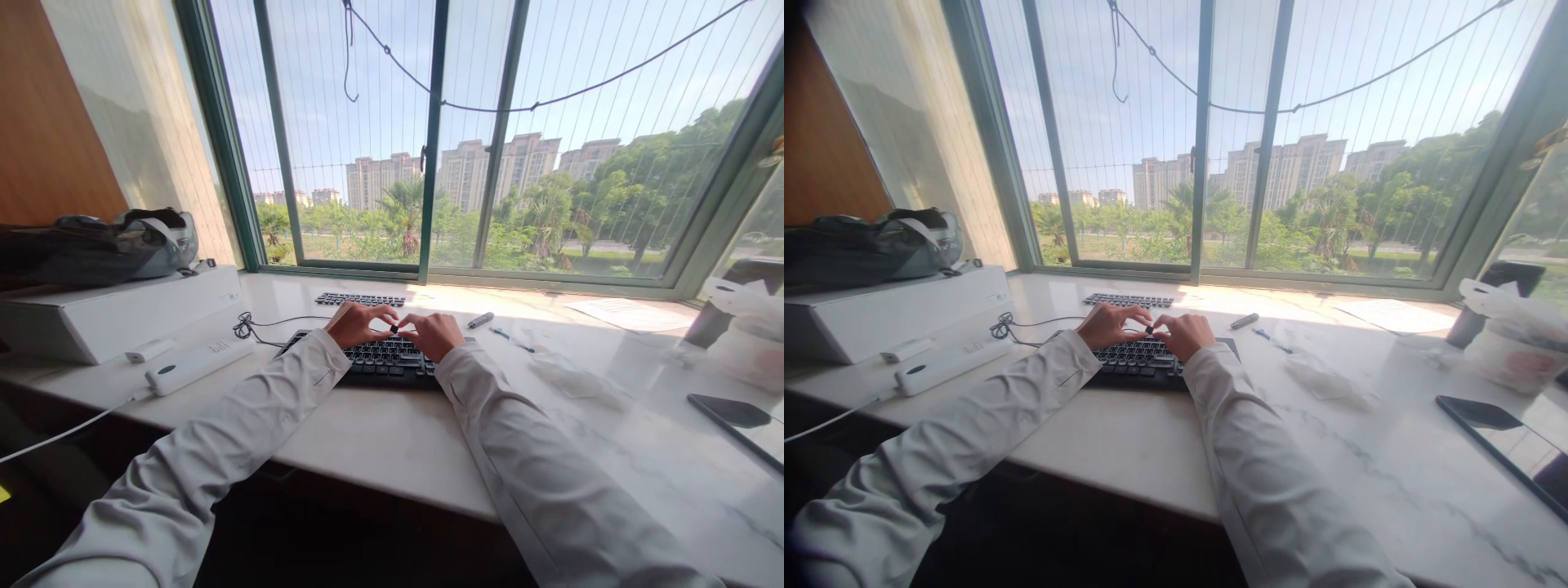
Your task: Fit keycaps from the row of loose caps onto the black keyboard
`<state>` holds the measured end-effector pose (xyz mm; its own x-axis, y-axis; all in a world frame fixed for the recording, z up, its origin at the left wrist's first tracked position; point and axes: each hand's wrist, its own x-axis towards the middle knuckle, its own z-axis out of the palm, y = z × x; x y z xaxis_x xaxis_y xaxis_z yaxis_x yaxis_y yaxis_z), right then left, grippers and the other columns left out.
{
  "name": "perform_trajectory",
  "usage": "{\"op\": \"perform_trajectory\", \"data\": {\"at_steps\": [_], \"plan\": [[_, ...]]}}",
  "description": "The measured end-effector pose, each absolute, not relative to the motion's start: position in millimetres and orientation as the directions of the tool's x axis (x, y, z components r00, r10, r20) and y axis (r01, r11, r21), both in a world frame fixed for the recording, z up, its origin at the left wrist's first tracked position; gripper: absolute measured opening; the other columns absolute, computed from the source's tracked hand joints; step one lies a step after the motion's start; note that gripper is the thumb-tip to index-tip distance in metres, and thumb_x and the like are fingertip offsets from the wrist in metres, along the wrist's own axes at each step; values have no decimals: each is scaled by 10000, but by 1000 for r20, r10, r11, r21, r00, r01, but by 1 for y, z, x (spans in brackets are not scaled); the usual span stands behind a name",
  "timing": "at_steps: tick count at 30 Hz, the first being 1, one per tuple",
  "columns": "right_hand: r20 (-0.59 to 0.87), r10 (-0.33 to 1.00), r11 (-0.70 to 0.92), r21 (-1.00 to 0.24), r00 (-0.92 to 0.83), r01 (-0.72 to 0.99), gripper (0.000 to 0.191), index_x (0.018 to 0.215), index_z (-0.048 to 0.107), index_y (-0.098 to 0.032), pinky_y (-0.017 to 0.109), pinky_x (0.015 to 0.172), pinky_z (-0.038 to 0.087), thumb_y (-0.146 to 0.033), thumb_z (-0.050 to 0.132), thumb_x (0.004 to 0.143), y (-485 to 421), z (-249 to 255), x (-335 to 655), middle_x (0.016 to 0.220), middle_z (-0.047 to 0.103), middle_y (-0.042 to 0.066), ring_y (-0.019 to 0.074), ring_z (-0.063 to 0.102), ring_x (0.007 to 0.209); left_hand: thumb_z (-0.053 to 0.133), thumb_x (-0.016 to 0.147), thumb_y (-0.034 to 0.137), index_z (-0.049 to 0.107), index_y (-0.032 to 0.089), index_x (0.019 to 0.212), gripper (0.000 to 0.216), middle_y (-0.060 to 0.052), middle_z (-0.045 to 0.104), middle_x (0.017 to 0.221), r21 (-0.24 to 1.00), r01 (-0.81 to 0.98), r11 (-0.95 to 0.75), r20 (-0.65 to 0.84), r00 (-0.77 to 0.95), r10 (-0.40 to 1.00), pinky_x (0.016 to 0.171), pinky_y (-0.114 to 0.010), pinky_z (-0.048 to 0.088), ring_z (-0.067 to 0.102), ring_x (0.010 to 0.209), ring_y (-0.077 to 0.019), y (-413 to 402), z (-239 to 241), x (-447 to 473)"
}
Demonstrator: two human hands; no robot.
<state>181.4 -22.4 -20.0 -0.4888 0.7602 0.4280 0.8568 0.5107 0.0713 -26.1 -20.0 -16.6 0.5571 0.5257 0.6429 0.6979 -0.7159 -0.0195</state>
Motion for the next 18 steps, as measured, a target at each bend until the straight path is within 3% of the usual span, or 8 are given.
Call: {"op": "perform_trajectory", "data": {"at_steps": [7, 13, 18], "plan": [[433, 758, 507, 77, -487, 858, 452, 1163, 613, -345, 292, 730, 413, -604, 378, 877, -25, -19, 182, 849, 720, 38, 212, 651, 846, 629, 775, 406, 660, 224, 991, 284, 26, 716, 883, 5, 642, -767, 634, 591, 499, 580, -181, 405, 595, 613, -87, -22, -15, -24], [361, 764, 525, 132, -534, 841, 428, 1173, 614, -366, 284, 746, 411, -584, 384, 886, -25, -19, 180, 913, 721, 42, 206, 646, 885, 676, 718, 471, 752, 200, 852, 312, 24, 643, 593, 189, 599, -778, 531, 604, 594, 480, -203, 291, 391, 454, -54, -13, -16, -30], [360, 748, 545, 145, -557, 826, 374, 1141, 639, -369, 270, 725, 407, -549, 440, 881, -23, -21, 181, 900, 724, 37, 198, 648, 858, 691, 689, 502, 764, 191, 849, 357, 22, 605, 512, 283, 549, -787, 504, 613, 609, 473, -204, 283, 371, 448, -54, -12, -19, -31]]}}
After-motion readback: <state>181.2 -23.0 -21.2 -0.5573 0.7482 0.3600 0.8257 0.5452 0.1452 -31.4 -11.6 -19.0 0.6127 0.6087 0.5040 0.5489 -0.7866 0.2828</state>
